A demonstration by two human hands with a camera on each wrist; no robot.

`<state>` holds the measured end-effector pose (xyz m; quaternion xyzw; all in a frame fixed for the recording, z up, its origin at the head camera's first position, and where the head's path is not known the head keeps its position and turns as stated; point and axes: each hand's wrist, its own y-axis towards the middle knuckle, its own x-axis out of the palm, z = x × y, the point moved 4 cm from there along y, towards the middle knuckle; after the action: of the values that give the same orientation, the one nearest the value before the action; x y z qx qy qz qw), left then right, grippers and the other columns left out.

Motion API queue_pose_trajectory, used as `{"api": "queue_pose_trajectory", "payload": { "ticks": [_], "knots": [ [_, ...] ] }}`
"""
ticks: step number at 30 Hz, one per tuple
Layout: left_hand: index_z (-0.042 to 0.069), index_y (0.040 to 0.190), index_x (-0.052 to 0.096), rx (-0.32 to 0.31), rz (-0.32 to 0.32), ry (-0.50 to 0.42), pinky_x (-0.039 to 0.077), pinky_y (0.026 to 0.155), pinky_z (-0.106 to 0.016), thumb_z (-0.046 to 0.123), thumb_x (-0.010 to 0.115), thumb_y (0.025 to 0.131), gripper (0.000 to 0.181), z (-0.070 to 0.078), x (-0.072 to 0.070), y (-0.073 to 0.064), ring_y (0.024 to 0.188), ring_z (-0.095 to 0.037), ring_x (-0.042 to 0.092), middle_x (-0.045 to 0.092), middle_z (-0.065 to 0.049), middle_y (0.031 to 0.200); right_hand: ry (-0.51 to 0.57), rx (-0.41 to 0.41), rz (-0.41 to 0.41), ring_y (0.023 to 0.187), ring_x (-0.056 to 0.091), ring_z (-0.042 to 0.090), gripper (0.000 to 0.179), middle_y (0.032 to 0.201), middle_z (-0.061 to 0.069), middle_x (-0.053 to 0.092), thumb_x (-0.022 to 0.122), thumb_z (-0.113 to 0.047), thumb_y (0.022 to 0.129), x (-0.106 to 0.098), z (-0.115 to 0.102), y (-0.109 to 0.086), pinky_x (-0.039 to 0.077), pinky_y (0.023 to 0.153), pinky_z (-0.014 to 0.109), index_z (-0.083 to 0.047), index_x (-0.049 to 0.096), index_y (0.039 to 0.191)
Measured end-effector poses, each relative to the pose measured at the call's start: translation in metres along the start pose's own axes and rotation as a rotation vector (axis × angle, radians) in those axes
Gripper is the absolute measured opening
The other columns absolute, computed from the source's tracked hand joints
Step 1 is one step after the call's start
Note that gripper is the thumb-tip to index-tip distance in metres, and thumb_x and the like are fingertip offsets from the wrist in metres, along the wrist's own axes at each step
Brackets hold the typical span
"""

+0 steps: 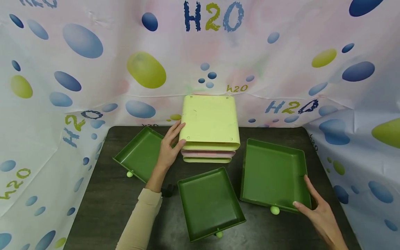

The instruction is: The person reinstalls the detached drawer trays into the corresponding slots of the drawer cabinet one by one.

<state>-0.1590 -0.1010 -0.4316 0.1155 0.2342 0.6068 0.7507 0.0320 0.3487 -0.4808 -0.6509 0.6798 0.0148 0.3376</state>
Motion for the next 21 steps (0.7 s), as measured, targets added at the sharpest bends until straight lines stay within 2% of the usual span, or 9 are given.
{"api": "queue_pose_trajectory", "payload": {
  "ticks": [5, 15, 17, 21],
  "knots": [
    [-0.007, 0.146, 0.044, -0.009, 0.001, 0.005, 0.046, 0.102, -0.034, -0.009, 0.057, 0.094, 0.053, -0.003, -0.001, 0.0, 0.14, -0.039, 0.038, 0.029, -0.029, 0.156, -0.003, -0.001, -0.021, 0.143, -0.013, 0.055, 0.092, 0.163, 0.01, -0.015, 0.065, -0.037, 0.097, 0.003, -0.003, -0.005, 0.005, 0.1, 0.081, -0.049, -0.008, 0.153],
    [-0.008, 0.145, 0.044, 0.003, -0.005, -0.013, 0.046, 0.1, -0.055, 0.003, 0.06, 0.098, 0.051, -0.006, 0.001, 0.001, 0.139, -0.039, 0.038, 0.029, -0.028, 0.156, -0.045, -0.059, -0.027, 0.141, -0.007, 0.06, 0.093, 0.164, 0.018, -0.012, 0.064, -0.033, 0.098, 0.003, -0.008, -0.011, 0.004, 0.099, 0.081, -0.045, -0.008, 0.155],
    [-0.008, 0.145, 0.044, 0.005, -0.004, -0.016, 0.047, 0.1, -0.051, 0.002, 0.06, 0.098, 0.05, -0.006, 0.001, 0.001, 0.139, -0.04, 0.038, 0.03, -0.028, 0.156, -0.045, -0.061, -0.034, 0.14, -0.005, 0.061, 0.092, 0.163, 0.02, -0.01, 0.064, -0.032, 0.098, 0.003, -0.008, -0.014, 0.005, 0.098, 0.082, -0.045, -0.007, 0.156],
    [-0.008, 0.145, 0.045, 0.013, 0.007, -0.016, 0.048, 0.101, -0.033, -0.006, 0.058, 0.095, 0.051, -0.006, 0.001, 0.0, 0.138, -0.041, 0.039, 0.029, -0.029, 0.155, -0.066, -0.074, -0.045, 0.14, -0.001, 0.062, 0.092, 0.164, 0.02, -0.007, 0.065, -0.031, 0.098, 0.004, -0.009, -0.018, 0.008, 0.097, 0.082, -0.045, -0.005, 0.157]
  ]
}}
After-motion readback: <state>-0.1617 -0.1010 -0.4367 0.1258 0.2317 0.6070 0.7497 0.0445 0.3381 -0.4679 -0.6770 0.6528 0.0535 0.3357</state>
